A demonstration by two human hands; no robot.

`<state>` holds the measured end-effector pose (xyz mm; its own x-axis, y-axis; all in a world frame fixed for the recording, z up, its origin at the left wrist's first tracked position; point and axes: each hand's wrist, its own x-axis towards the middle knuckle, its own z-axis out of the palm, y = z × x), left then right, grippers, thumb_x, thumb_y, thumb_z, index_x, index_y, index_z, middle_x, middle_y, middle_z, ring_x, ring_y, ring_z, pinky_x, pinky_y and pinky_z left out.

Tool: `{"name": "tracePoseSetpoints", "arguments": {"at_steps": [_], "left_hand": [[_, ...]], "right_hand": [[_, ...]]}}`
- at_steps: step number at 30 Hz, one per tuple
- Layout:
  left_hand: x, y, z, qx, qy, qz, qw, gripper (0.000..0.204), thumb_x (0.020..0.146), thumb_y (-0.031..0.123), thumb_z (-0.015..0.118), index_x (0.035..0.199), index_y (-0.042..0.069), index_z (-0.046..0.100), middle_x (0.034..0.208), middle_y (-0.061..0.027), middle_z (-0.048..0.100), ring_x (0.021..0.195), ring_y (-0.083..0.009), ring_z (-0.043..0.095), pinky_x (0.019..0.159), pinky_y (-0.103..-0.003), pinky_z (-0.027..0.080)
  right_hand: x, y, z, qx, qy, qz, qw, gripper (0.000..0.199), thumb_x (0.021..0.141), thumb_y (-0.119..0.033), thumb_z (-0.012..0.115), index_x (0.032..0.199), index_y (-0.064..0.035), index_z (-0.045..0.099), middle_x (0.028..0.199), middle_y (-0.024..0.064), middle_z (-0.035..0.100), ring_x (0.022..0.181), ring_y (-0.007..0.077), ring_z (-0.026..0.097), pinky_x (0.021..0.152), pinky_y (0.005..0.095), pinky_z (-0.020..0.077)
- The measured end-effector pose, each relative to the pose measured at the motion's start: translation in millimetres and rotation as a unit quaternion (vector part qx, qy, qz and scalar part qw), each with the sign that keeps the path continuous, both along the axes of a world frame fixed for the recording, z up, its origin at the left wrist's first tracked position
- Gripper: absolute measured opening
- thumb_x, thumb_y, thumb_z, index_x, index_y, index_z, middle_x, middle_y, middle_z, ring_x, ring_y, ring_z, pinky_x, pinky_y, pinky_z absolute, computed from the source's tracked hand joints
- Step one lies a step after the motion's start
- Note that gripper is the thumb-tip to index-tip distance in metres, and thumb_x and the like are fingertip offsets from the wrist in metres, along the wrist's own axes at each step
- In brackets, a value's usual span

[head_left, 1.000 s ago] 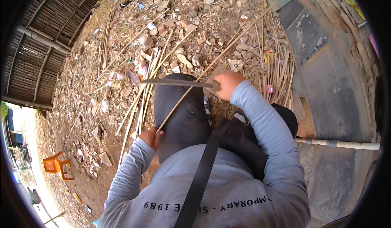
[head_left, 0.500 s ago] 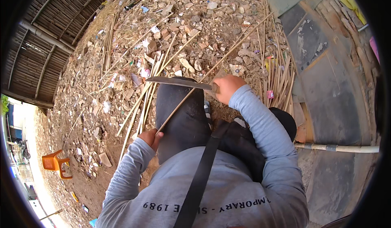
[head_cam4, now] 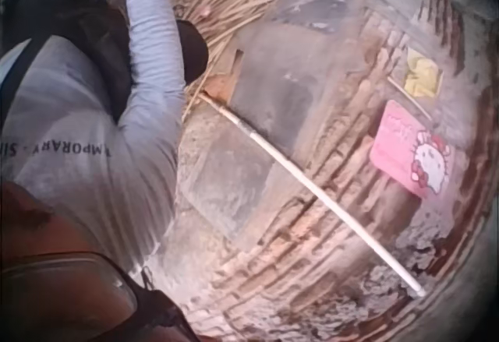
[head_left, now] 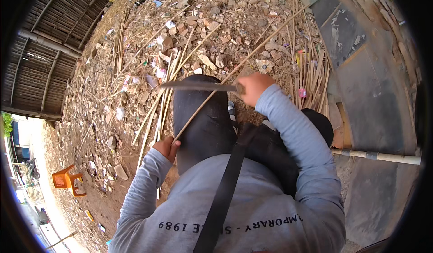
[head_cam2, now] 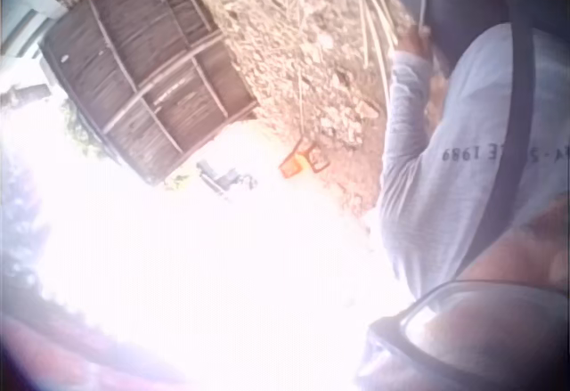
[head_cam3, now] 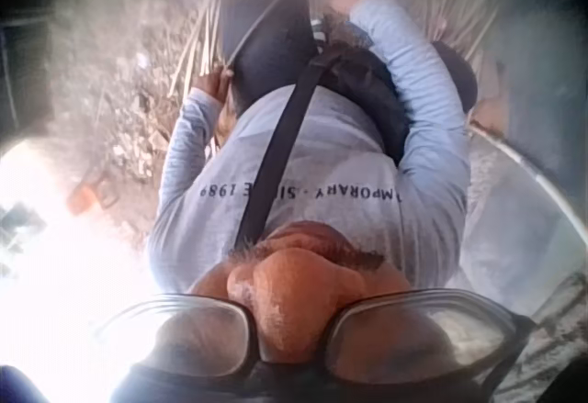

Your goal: The person strips thin layers off a long bamboo pole using a large knife while sitting on the ground.

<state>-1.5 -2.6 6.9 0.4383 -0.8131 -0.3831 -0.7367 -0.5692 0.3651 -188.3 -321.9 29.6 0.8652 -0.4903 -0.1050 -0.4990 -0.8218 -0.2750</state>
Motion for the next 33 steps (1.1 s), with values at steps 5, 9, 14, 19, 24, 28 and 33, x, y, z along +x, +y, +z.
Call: {"name": "tracePoseSetpoints", "arguments": {"at_steps": [5,9,14,19,24,28,33], "left_hand": [[3.2,-3.6,2.0,-0.010,-0.007,-0.004,1.000,0.048,0.098,0.044,0.042,0.087,0.000,0.055,0.074,-0.0250,0.063,0.075,-0.0461,0.062,0.066,-0.050,0.048],[5.2,5.5,-2.1,0.014,0.012,0.006,1.000,0.047,0.098,0.044,0.043,0.094,-0.001,0.059,0.074,-0.0257,0.061,0.076,-0.0461,0.061,0.067,-0.050,0.047],[3.5,-0.2,5.4,-0.024,0.002,-0.008,1.000,0.046,0.098,0.044,0.043,0.092,0.001,0.055,0.072,-0.0253,0.062,0.073,-0.0469,0.060,0.066,-0.050,0.048],[3.7,9.1,4.1,-0.001,0.011,-0.004,1.000,0.046,0.098,0.044,0.042,0.093,0.001,0.056,0.071,-0.0255,0.061,0.073,-0.0472,0.060,0.065,-0.050,0.047],[-1.1,-7.3,25.8,-0.008,0.023,0.001,1.000,0.044,0.098,0.042,0.044,0.089,0.001,0.056,0.070,-0.0256,0.061,0.072,-0.0466,0.060,0.064,-0.051,0.046],[2.3,8.8,15.4,-0.015,0.001,0.002,1.000,0.043,0.098,0.041,0.045,0.088,0.001,0.056,0.069,-0.0249,0.060,0.071,-0.0465,0.060,0.064,-0.051,0.046],[-4.4,4.2,23.2,-0.014,0.041,0.027,0.999,0.043,0.097,0.041,0.045,0.089,0.000,0.057,0.071,-0.0244,0.060,0.072,-0.0445,0.061,0.065,-0.049,0.046]], "right_hand": [[-2.1,-23.0,-9.6,0.034,-0.045,-0.046,0.997,0.024,0.071,-0.024,0.069,0.093,-0.0124,0.067,0.079,0.0157,0.066,0.078,0.0362,0.065,0.072,0.0457,0.0528],[-2.4,-7.1,-2.5,-0.022,-0.053,-0.026,0.998,0.023,0.071,-0.022,0.067,0.091,-0.0116,0.066,0.080,0.0160,0.066,0.077,0.0372,0.064,0.071,0.0458,0.0523],[-6.4,-31.8,-20.5,0.020,-0.051,-0.041,0.998,0.023,0.072,-0.023,0.068,0.092,-0.0116,0.065,0.077,0.0151,0.066,0.076,0.0368,0.064,0.070,0.0458,0.0520],[-2.1,0.3,-0.8,-0.071,-0.050,-0.005,0.996,0.023,0.073,-0.022,0.068,0.094,-0.0132,0.065,0.080,0.0148,0.067,0.078,0.0357,0.065,0.070,0.0457,0.0525],[-11.6,-42.0,-28.7,-0.012,-0.043,-0.078,0.996,0.020,0.074,-0.022,0.067,0.092,-0.0145,0.064,0.078,0.0139,0.066,0.078,0.0362,0.065,0.070,0.0474,0.0521],[-9.2,-16.3,-6.0,-0.032,-0.061,-0.022,0.997,0.020,0.073,-0.023,0.068,0.091,-0.0147,0.065,0.076,0.0142,0.066,0.077,0.0359,0.065,0.069,0.0470,0.0520],[-21.2,-46.2,-31.4,0.043,-0.108,-0.109,0.987,0.018,0.074,-0.021,0.067,0.091,-0.0134,0.065,0.077,0.0135,0.066,0.074,0.0370,0.064,0.068,0.0475,0.0513]]}}
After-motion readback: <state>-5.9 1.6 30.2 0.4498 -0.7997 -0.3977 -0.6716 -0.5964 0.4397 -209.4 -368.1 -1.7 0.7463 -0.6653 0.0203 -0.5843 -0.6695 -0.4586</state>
